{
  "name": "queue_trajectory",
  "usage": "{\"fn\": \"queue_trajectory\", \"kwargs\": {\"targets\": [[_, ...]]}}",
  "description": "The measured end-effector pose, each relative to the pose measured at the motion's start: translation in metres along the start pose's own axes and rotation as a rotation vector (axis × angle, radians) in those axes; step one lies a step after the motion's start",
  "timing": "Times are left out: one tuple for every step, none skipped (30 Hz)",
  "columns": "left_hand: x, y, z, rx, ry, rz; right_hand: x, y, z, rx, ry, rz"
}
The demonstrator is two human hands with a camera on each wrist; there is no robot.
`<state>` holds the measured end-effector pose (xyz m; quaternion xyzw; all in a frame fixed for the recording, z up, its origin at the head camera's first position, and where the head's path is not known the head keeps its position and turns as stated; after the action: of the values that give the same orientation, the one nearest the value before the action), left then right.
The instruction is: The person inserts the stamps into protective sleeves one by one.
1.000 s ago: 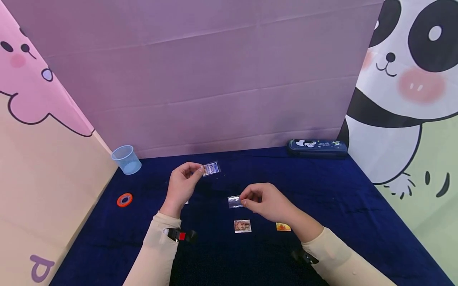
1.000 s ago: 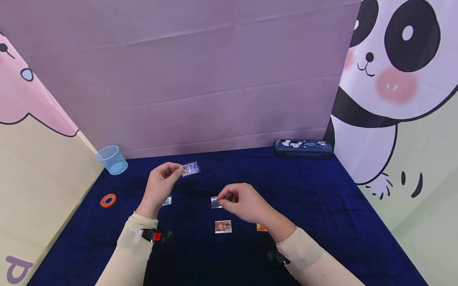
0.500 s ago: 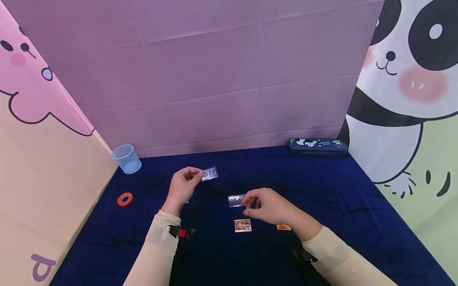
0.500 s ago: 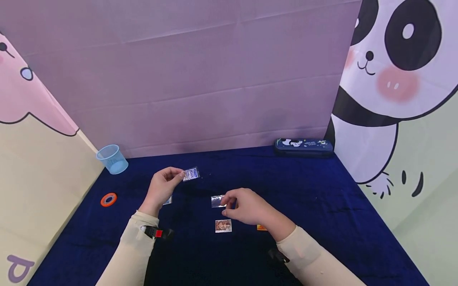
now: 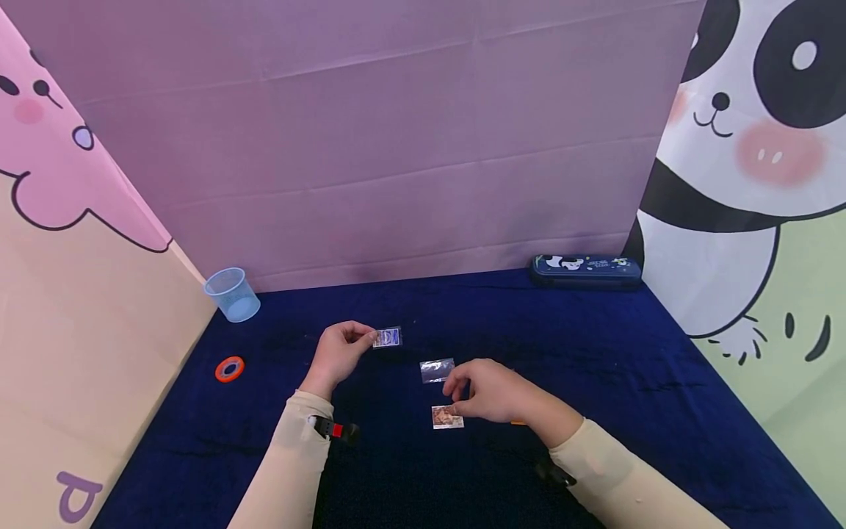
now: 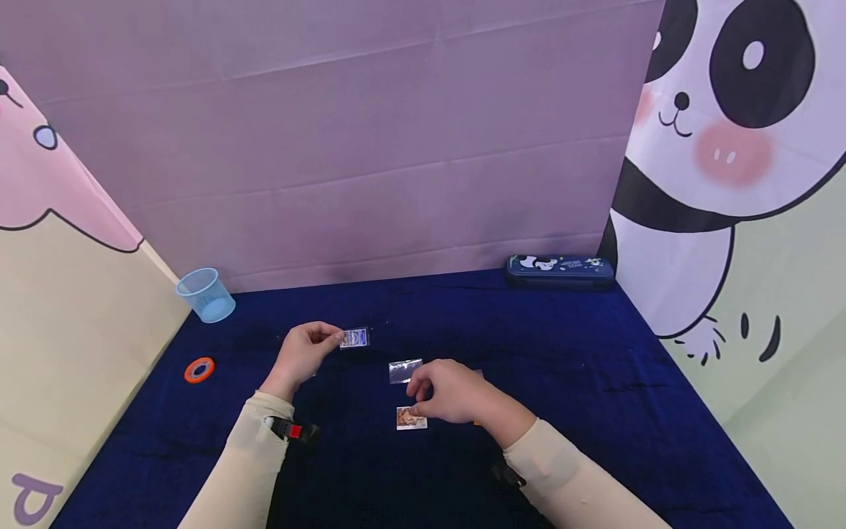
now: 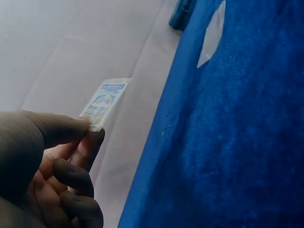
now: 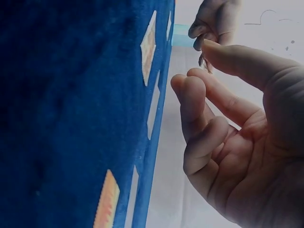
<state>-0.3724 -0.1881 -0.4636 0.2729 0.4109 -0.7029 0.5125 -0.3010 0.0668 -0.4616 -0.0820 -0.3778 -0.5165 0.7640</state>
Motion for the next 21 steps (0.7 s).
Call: {"fn": "queue_trajectory", "kwargs": {"targets": [[0.001, 0.000, -0.001, 0.006, 0.000, 0.002, 0.000, 0.000, -0.002, 0.002, 0.007, -0.005], [0.002, 0.001, -0.002, 0.015, -0.004, 0.004, -0.001, -0.001, -0.003, 0.004, 0.012, -0.013], [0.003, 0.001, -0.003, 0.025, -0.009, 0.005, -0.001, -0.001, -0.004, 0.003, 0.020, -0.017], [0.005, 0.001, -0.005, 0.036, -0.014, 0.010, -0.002, -0.001, -0.006, 0.000, 0.029, -0.022], [0.006, 0.001, -0.006, 0.047, -0.017, 0.015, -0.002, -0.002, -0.007, -0.002, 0.039, -0.028], [0.008, 0.001, -0.007, 0.060, -0.024, 0.021, -0.003, -0.003, -0.009, -0.004, 0.051, -0.035], [0.010, 0.001, -0.009, 0.072, -0.032, 0.028, -0.004, -0.003, -0.010, -0.006, 0.064, -0.039], [0.011, 0.002, -0.010, 0.084, -0.039, 0.035, -0.004, -0.004, -0.011, -0.007, 0.079, -0.041], [0.013, 0.002, -0.011, 0.092, -0.045, 0.044, -0.005, -0.004, -0.012, -0.010, 0.094, -0.040], [0.015, 0.002, -0.011, 0.099, -0.048, 0.052, -0.005, -0.004, -0.013, -0.013, 0.107, -0.040], [0.016, 0.002, -0.012, 0.105, -0.052, 0.056, -0.005, -0.005, -0.014, -0.016, 0.120, -0.039], [0.017, 0.002, -0.013, 0.110, -0.057, 0.061, -0.005, -0.005, -0.015, -0.018, 0.128, -0.036], [0.018, 0.003, -0.013, 0.115, -0.062, 0.063, -0.006, -0.005, -0.015, -0.019, 0.134, -0.033], [0.019, 0.003, -0.014, 0.118, -0.064, 0.067, -0.006, -0.005, -0.016, -0.021, 0.141, -0.031], [0.020, 0.003, -0.015, 0.121, -0.065, 0.067, -0.006, -0.005, -0.016, -0.022, 0.145, -0.029], [0.021, 0.004, -0.015, 0.123, -0.065, 0.070, -0.006, -0.006, -0.016, -0.020, 0.148, -0.027], [0.021, 0.004, -0.016, 0.125, -0.065, 0.074, -0.007, -0.005, -0.016, -0.017, 0.148, -0.028], [0.022, 0.004, -0.016, 0.126, -0.065, 0.078, -0.007, -0.005, -0.016, -0.014, 0.149, -0.029], [0.022, 0.004, -0.017, 0.128, -0.067, 0.082, -0.007, -0.005, -0.017, -0.012, 0.153, -0.030], [0.023, 0.005, -0.017, 0.129, -0.068, 0.087, -0.008, -0.005, -0.017, -0.010, 0.155, -0.031], [0.023, 0.005, -0.018, 0.130, -0.070, 0.089, -0.008, -0.006, -0.017, -0.010, 0.156, -0.033]]}}
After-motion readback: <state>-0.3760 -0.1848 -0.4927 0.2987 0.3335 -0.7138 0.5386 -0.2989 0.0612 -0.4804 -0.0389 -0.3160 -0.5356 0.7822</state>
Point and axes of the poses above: each hand's wrist, its own y-axis away from the middle knuckle, its own z-axis out of the back of the hand, x = y × z, the point moved 8 cm from there along -y, towards the middle knuckle, and after that the axes turned 15 degrees about -z, right-handed, at the moved point
